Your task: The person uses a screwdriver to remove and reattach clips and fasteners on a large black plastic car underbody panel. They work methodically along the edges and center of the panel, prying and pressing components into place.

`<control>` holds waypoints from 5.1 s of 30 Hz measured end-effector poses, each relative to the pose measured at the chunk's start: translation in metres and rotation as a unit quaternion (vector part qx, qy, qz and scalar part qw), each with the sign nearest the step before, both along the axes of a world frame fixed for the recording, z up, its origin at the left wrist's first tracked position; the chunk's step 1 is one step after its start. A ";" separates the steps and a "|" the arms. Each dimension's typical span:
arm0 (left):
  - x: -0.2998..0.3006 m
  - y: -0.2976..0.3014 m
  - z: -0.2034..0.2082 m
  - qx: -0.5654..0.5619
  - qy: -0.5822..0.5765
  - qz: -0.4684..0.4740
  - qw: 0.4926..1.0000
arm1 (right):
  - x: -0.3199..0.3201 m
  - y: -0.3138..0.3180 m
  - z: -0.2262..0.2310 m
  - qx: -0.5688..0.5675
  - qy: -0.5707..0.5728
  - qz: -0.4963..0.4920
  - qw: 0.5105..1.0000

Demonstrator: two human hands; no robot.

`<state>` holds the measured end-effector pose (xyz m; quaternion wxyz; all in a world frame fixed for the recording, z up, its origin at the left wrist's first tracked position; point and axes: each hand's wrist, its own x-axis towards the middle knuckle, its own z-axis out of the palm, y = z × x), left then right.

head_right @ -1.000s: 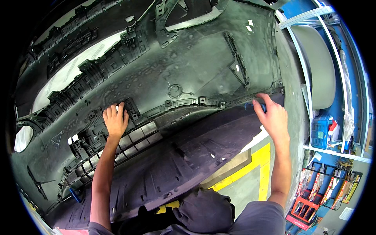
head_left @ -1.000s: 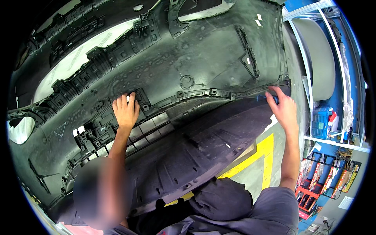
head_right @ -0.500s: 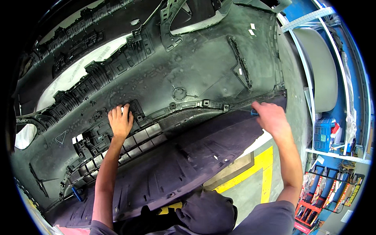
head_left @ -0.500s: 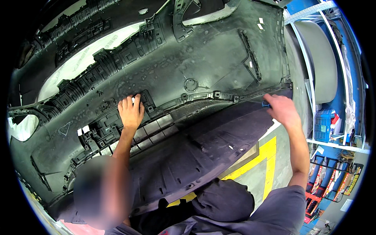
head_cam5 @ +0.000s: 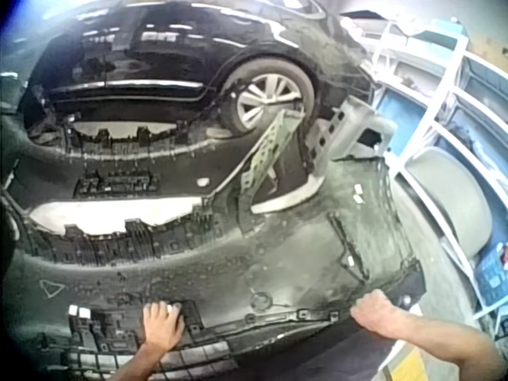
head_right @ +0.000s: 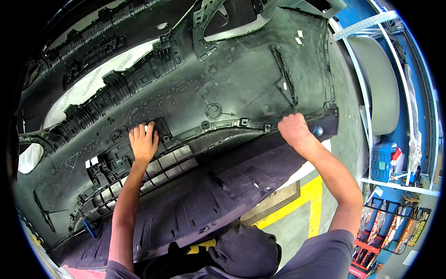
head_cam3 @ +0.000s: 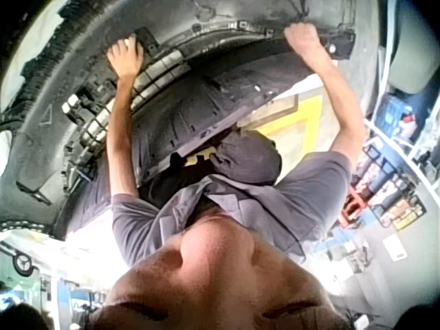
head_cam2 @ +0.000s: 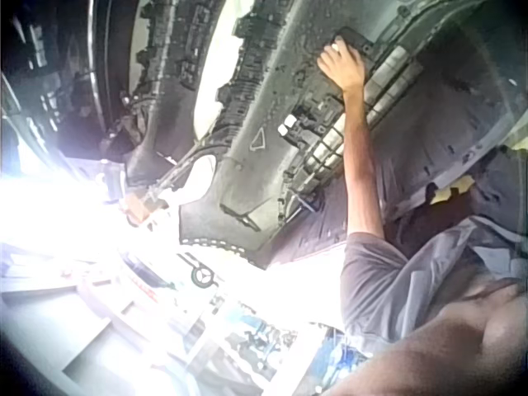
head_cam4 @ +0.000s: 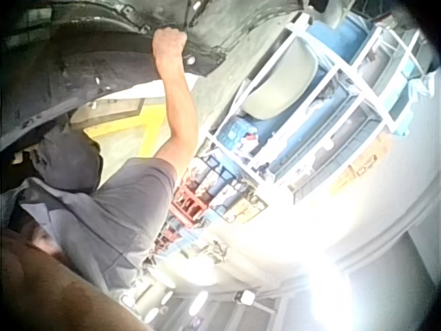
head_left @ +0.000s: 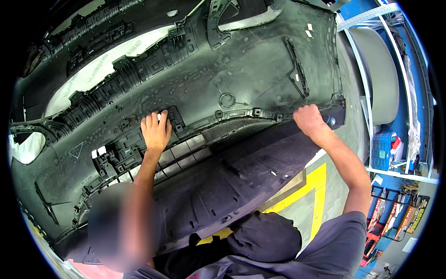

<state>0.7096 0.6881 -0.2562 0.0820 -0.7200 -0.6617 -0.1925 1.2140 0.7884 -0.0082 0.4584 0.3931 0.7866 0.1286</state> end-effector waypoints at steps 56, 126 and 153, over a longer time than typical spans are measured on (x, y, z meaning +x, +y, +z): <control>-0.016 -0.012 -0.016 -0.188 -0.052 -0.075 0.978 | -0.492 -0.002 -0.092 -0.111 0.424 -0.001 0.899; 0.425 0.128 0.425 0.074 -0.436 -0.302 0.845 | 0.228 0.023 0.144 -0.067 0.826 -0.020 0.559; 0.669 0.211 0.274 -0.110 -0.234 -0.603 0.755 | 0.462 -0.029 -0.115 0.029 0.842 -0.466 -0.270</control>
